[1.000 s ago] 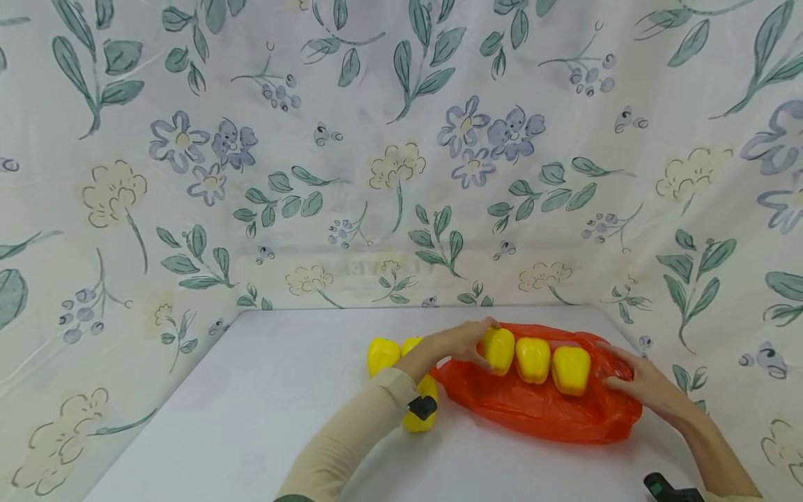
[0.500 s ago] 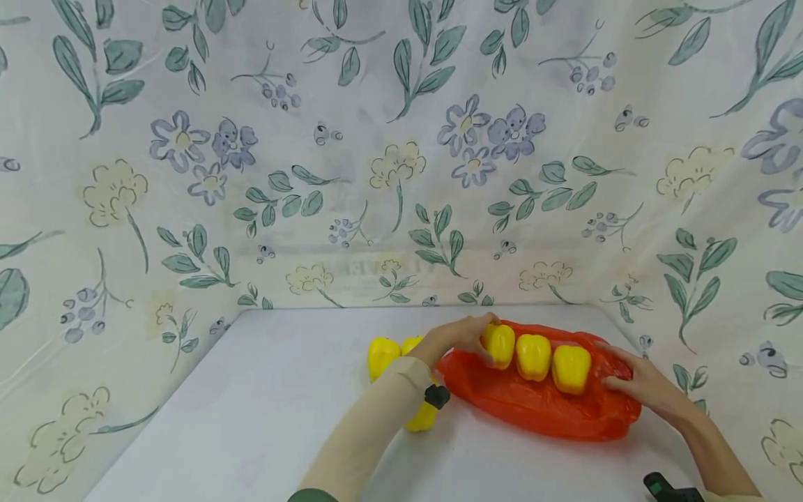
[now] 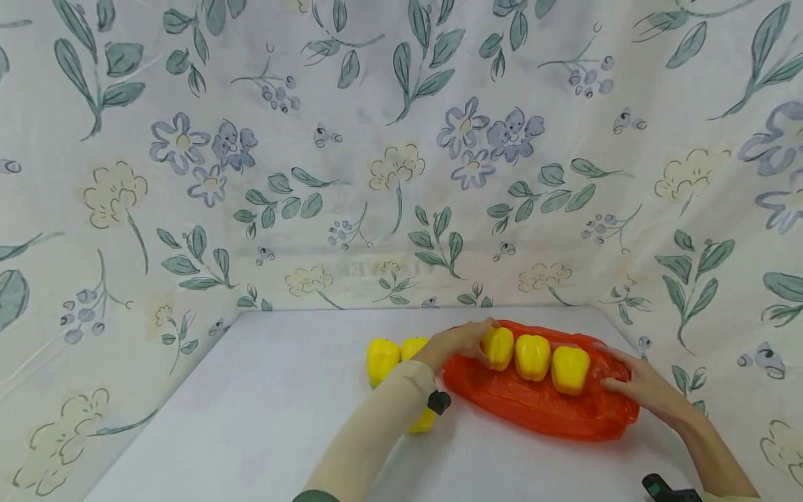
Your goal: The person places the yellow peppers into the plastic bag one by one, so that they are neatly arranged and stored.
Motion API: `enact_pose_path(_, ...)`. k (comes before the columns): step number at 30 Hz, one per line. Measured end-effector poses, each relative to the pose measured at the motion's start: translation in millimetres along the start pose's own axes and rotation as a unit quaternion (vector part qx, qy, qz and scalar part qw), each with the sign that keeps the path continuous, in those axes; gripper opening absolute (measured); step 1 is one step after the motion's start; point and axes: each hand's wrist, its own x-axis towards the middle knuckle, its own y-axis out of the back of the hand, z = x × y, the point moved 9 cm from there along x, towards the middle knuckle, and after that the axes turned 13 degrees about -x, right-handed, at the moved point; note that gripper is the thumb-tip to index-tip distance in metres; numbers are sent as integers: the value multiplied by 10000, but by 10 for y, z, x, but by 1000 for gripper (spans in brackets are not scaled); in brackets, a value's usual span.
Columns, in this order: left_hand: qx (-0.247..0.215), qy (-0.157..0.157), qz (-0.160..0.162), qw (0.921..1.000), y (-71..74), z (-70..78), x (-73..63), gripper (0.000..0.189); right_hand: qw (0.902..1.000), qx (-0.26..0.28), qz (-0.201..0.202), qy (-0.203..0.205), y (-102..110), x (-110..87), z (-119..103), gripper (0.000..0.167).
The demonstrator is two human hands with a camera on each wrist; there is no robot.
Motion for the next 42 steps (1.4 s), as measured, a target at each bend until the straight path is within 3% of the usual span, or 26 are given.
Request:
enact_pose_path(4,-121,-49,38,9999,3,8,-23,75,10000,30,10,20,-6,-3,-12,77)
enact_pose_path(10,225,-280,43,9993,87,30,-97,77,9999,135,-50,-46,-28,-5,-19,79)
enact_pose_path(14,396,-835,64,9957,210,118,-138,59,10000,59,-41,-22,-26,-7,-22,78)
enact_pose_path(18,200,-1015,527,9932,424,148,-175,42,9999,121,-24,-12,-17,-2,-37,78)
enact_pose_path(22,68,-722,991,9924,571,46,-206,40,9999,104,-9,-14,-19,1,-34,78)
enact_pose_path(27,201,-296,1153,9927,598,-127,-224,41,10000,59,26,-39,-22,11,-32,78)
enact_pose_path(36,-17,-204,790,9967,623,-183,-312,33,9995,-138,253,133,0,91,-61,74)
enact_pose_path(42,-319,-162,309,9989,603,-219,-410,38,9979,-397,452,231,0,184,-87,73)
